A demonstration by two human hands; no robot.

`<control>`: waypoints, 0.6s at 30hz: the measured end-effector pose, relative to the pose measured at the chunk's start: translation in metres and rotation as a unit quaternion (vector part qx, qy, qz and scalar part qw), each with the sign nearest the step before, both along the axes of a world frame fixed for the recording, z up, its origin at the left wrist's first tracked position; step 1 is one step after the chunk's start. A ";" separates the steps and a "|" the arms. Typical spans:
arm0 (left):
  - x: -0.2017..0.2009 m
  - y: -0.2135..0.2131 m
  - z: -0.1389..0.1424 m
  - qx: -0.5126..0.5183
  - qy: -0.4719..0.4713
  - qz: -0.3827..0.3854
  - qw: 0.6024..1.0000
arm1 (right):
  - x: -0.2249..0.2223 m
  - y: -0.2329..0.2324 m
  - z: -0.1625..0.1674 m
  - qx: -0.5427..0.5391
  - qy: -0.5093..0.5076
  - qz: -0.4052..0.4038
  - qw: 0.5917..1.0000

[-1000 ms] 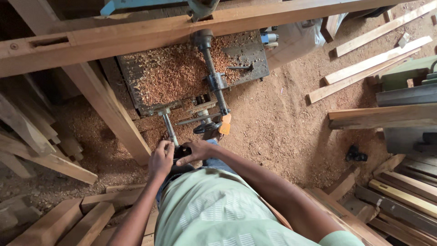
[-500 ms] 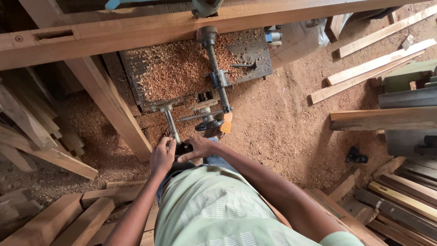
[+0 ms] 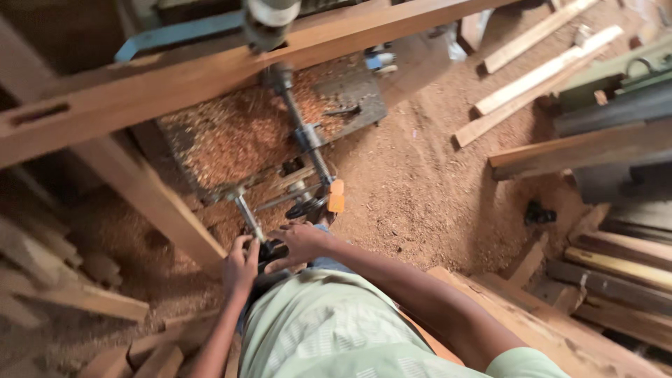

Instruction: The person stands at a woodworking machine and turns its handwheel and threaded spindle by hand, repeatedly rotating the wheel and repositioning their grip to adjust the machine's setting. They briefly reach across the machine and continue turning the wheel, then step back at the end.

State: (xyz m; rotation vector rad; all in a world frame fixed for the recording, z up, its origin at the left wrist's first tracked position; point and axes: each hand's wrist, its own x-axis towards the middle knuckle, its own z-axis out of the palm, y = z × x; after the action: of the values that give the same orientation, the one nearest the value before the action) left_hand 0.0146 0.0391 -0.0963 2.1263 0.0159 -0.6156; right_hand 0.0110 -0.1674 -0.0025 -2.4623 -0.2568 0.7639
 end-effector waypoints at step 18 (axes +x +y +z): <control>0.109 -0.091 0.105 -0.278 0.155 0.119 0.941 | 0.049 -0.137 0.036 -0.086 -0.173 -0.265 0.945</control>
State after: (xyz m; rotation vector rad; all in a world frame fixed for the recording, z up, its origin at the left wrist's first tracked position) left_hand 0.1233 -0.0523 0.0090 1.4422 0.2421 -0.7055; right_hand 0.0597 -0.3039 0.0337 -2.6362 0.3537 0.1251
